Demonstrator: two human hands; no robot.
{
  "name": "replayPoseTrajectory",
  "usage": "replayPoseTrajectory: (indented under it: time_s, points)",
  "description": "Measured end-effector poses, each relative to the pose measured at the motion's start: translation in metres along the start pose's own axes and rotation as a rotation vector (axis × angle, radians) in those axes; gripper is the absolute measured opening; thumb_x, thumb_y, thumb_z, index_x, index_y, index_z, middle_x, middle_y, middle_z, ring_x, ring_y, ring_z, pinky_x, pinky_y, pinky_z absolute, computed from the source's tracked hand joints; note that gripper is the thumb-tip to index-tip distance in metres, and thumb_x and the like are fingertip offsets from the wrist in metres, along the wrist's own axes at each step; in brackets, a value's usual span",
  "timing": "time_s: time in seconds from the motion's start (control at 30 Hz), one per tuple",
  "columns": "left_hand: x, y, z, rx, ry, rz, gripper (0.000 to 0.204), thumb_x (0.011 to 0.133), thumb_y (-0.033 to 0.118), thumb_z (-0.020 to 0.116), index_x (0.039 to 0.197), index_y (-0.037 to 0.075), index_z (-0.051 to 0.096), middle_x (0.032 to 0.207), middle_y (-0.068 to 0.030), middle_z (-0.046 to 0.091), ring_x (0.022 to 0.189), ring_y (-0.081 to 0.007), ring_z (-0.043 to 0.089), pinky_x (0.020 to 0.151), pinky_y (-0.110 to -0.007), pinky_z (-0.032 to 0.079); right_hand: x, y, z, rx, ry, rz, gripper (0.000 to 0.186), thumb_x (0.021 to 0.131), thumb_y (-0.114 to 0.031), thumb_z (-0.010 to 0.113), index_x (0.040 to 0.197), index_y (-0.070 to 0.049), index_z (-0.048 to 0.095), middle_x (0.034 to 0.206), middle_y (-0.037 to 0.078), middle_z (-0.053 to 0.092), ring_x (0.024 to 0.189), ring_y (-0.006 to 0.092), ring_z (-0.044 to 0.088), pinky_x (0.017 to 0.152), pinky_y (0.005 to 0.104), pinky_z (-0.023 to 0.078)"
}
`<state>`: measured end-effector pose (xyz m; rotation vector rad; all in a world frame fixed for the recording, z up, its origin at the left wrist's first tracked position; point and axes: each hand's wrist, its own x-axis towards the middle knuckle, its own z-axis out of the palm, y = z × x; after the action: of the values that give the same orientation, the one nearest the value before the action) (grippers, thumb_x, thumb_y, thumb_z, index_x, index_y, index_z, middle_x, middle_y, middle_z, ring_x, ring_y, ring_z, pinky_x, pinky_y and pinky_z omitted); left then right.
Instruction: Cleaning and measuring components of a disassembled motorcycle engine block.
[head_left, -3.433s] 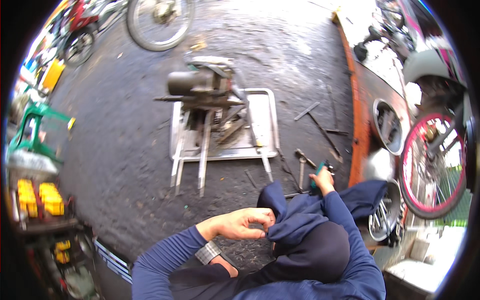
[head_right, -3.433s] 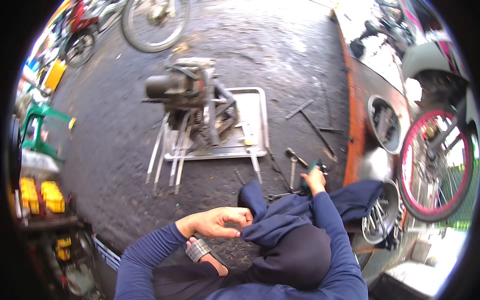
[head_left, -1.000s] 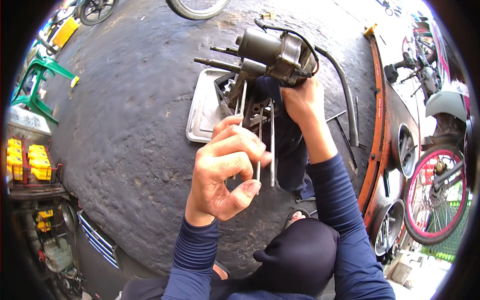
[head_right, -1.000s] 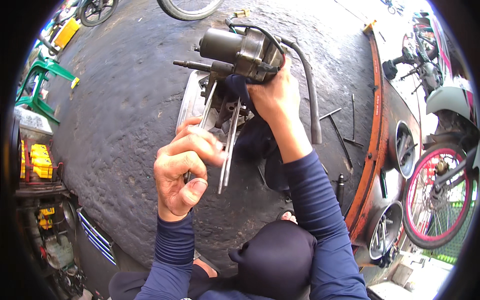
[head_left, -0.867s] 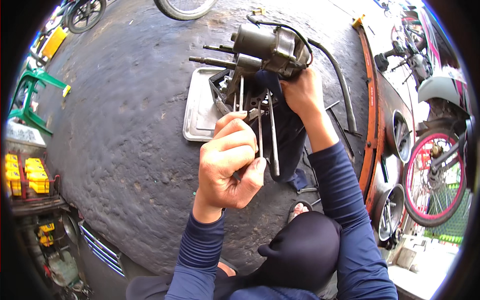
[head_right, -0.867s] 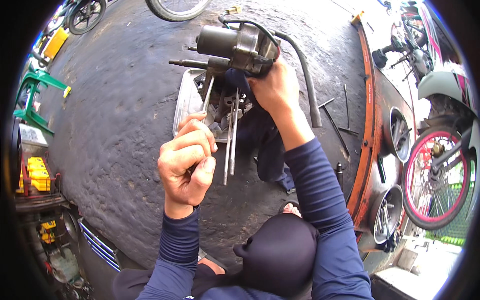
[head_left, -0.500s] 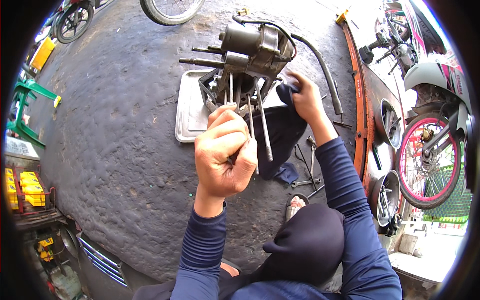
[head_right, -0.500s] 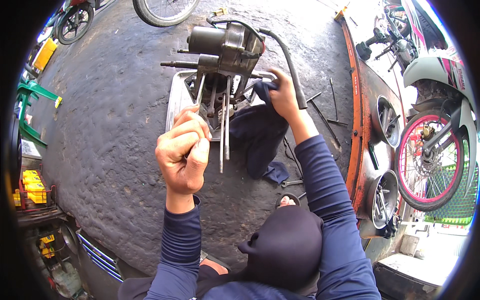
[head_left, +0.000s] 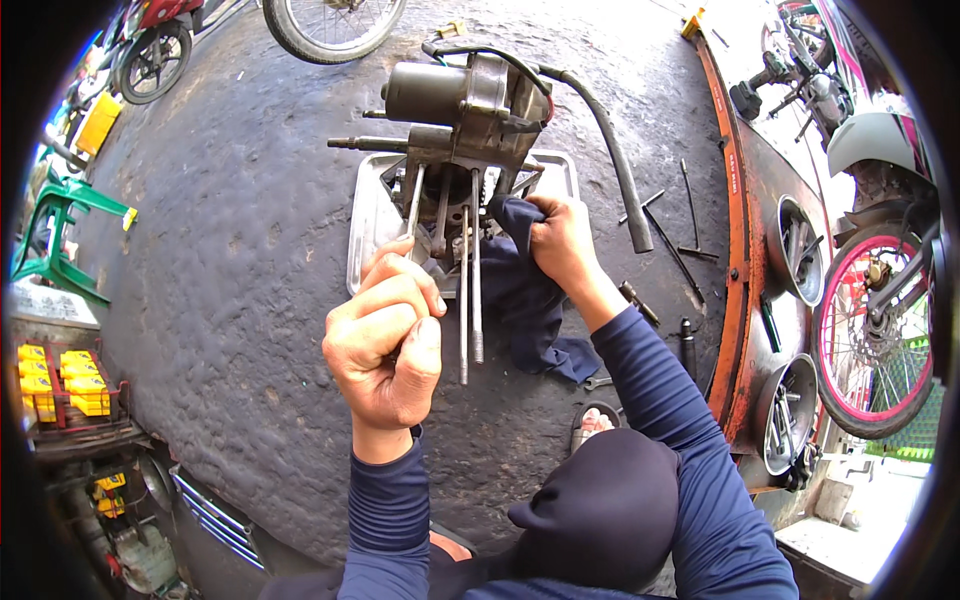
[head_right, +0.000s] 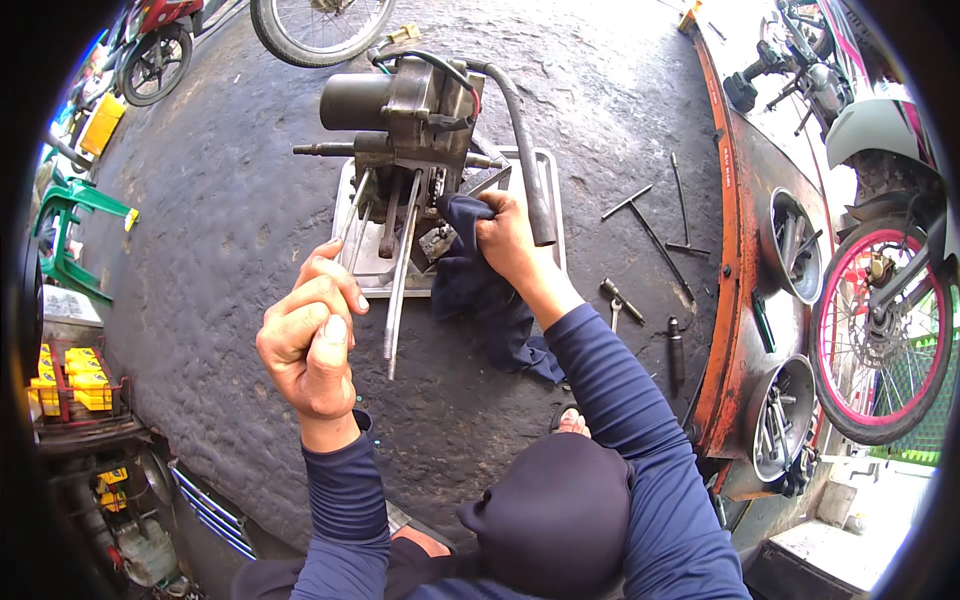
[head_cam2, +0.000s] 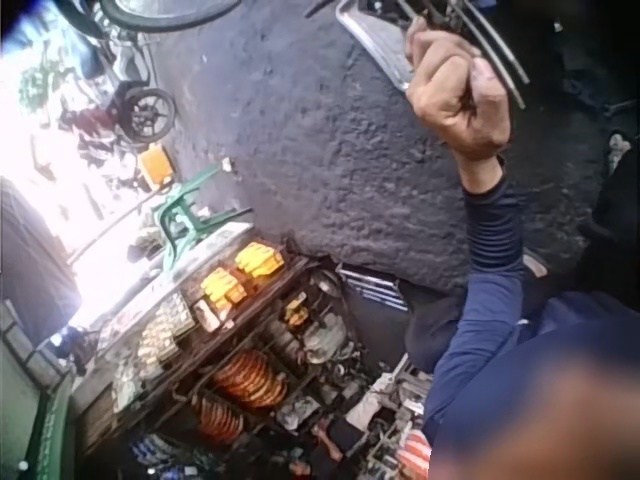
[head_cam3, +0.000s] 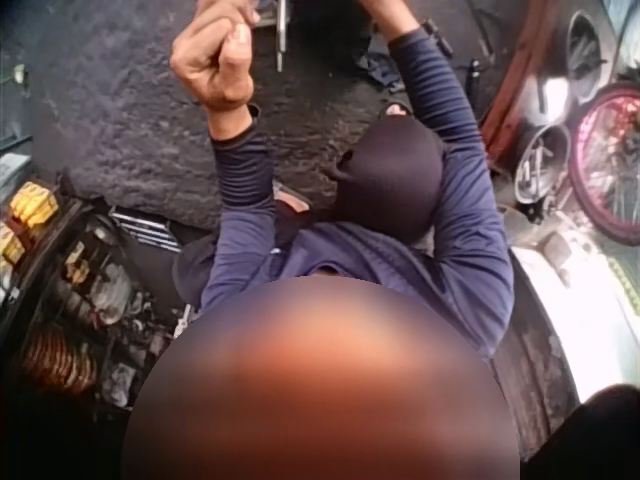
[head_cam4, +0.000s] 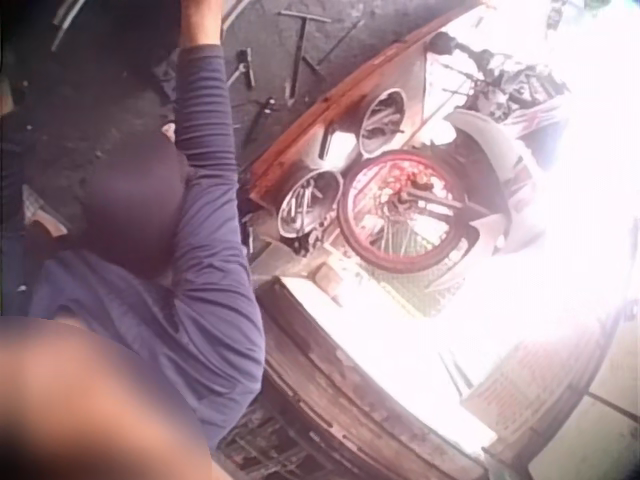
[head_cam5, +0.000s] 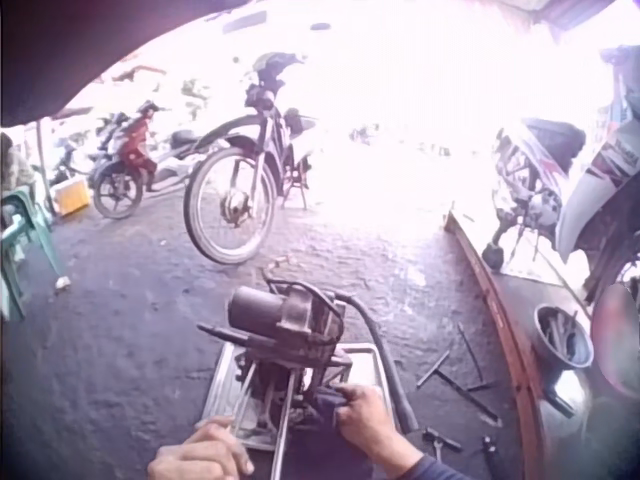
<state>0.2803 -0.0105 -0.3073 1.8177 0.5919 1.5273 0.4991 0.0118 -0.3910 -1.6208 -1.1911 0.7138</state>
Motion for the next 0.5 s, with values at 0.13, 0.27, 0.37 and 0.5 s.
replayPoseTrajectory:
  time_s: [0.13, 0.27, 0.37, 0.5]
  points:
    - [-0.001, 0.004, 0.004, 0.002, 0.01, -0.014, 0.023, 0.07, 0.012, 0.052, 0.052, 0.005, 0.039, 0.054, -0.0037, 0.042, 0.064, -0.019, 0.052, 0.106, -0.053, 0.043, -0.001, 0.061, 0.009, -0.395, 0.06, -0.144, 0.031, 0.083, -0.034, 0.076, 0.099, -0.009, 0.074, 0.078, 0.016, 0.071, 0.073, 0.0347, 0.07, 0.069, 0.0424, 0.054]
    - [-0.001, -0.005, 0.004, -0.046, -0.005, 0.015, 0.023, 0.073, 0.01, 0.054, 0.055, 0.002, 0.043, 0.058, -0.0054, 0.047, 0.067, -0.0197, 0.054, 0.105, -0.051, 0.043, 0.024, 0.012, -0.015, -0.204, 0.047, -0.087, 0.03, 0.084, -0.033, 0.07, 0.101, -0.007, 0.074, 0.083, 0.02, 0.07, 0.077, 0.0392, 0.07, 0.072, 0.0457, 0.055]
    - [-0.002, -0.003, -0.001, -0.059, -0.012, 0.024, 0.023, 0.076, 0.006, 0.056, 0.058, 0.0, 0.044, 0.061, -0.0066, 0.051, 0.069, -0.0197, 0.056, 0.104, -0.051, 0.043, 0.0, 0.037, 0.0, -0.516, 0.108, -0.219, 0.029, 0.082, -0.017, 0.072, 0.107, -0.001, 0.074, 0.079, 0.017, 0.072, 0.07, 0.0196, 0.068, 0.07, 0.035, 0.053]
    - [-0.003, -0.003, -0.003, -0.024, -0.015, 0.009, 0.022, 0.074, 0.008, 0.056, 0.057, 0.001, 0.042, 0.06, -0.0063, 0.05, 0.069, -0.0202, 0.055, 0.105, -0.052, 0.043, -0.007, 0.039, -0.004, -0.26, 0.023, 0.034, 0.026, 0.082, -0.018, 0.071, 0.103, -0.001, 0.072, 0.084, 0.017, 0.071, 0.077, 0.0231, 0.068, 0.074, 0.0367, 0.052]
